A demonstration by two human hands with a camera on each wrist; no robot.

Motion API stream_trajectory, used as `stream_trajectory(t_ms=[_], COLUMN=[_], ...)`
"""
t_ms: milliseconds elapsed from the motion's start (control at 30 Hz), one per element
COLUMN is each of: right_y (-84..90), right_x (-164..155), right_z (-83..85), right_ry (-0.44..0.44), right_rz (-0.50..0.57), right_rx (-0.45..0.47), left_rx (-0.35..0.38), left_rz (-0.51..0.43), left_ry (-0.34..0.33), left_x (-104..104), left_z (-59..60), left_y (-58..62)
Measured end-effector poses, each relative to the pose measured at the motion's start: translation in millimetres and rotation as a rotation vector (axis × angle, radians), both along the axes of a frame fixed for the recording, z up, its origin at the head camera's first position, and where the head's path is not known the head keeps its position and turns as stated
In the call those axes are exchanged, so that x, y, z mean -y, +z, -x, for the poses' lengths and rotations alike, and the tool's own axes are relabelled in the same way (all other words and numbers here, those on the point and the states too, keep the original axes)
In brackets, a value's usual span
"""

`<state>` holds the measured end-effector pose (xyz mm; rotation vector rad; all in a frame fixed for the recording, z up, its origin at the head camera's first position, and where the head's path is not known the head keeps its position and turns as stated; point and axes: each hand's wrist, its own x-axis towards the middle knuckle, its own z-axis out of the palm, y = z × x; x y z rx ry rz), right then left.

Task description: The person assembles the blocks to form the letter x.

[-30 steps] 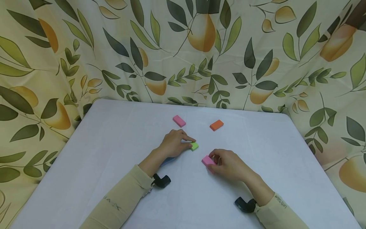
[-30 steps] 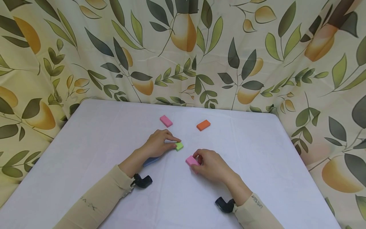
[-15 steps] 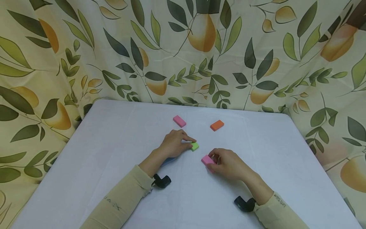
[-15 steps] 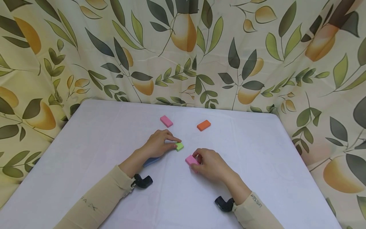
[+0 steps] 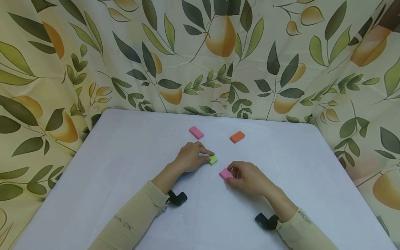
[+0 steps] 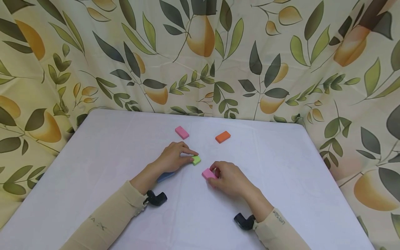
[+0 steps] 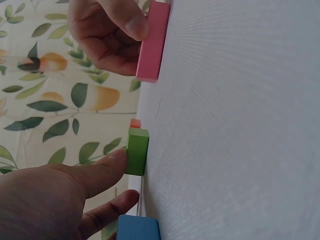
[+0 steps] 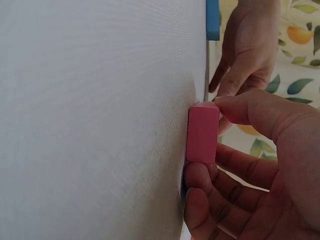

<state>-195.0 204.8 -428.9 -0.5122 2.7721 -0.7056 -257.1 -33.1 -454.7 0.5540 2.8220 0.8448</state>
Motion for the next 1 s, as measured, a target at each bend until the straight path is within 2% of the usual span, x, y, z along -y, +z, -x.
stream_trajectory(t_ms=[1000], right_y=[-1.3], right_x=[4.1], right_z=[9.4], right_ry=[0.011], right_rz=[-0.012], right_rx=[-0.001], left_rx=[-0.003], left_rz=[-0.009], left_ry=[0.007], left_x=[-0.1], left_z=[-1.4], left_y=[0.5])
